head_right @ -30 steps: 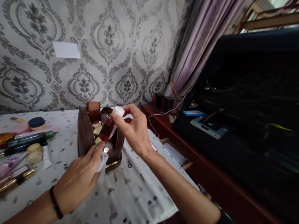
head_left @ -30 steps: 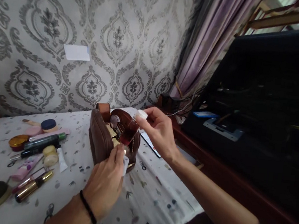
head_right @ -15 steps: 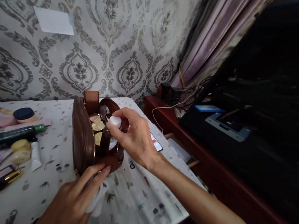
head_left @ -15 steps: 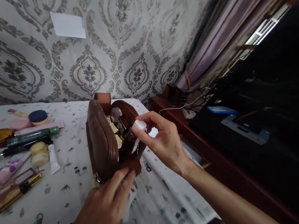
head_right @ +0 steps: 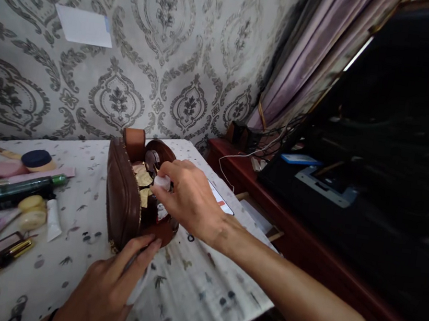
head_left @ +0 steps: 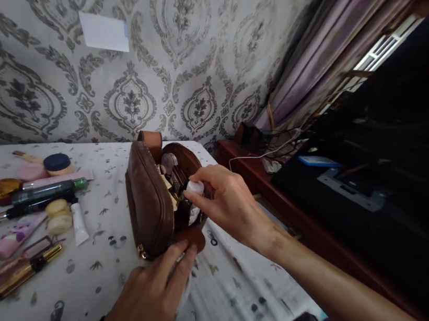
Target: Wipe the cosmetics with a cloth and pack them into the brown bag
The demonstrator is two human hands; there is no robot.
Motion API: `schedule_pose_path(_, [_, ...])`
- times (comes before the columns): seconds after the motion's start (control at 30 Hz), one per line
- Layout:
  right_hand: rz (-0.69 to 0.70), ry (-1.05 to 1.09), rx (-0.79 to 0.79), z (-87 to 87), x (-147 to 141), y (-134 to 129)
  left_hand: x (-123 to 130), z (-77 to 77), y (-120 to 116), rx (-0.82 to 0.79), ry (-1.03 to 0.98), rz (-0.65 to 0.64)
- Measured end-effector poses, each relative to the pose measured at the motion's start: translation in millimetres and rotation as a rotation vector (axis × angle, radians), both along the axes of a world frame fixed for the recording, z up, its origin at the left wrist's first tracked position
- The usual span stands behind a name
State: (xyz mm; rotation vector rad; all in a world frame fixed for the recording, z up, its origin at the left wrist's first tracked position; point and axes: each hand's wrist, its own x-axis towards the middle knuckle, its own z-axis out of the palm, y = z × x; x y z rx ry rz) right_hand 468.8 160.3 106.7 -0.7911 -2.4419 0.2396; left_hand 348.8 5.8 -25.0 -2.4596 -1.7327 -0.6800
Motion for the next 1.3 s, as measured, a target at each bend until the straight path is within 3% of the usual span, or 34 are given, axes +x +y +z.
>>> schedule_pose_path(0.3, [-0.081,-0.221,0.043,5.0,-14,4,3,12.0,-2,-0.077,-0.020,0.018])
schedule_pose_path(0.57, [-0.108,-0.451,0.073,-8.0,-13,-6,2,21.5,-3,-0.085,-0.108,-0.002])
schedule_pose_path(0.9, [-0.115,-0.661,0.140,-6.4,-10,-19,6,28.4,-3,-0.251,-0.065,0.045])
schedule_pose_path(1.07, [-0.077,-0.638,0.154,-8.3,-2,-23,6,34.6,-3,-0.366,-0.037,0.071])
schedule_pose_path(1.3, [0.065,-0.492,0.258,-33.4,12,-26,4,19.5,-1,-0.233,-0.034,0.047])
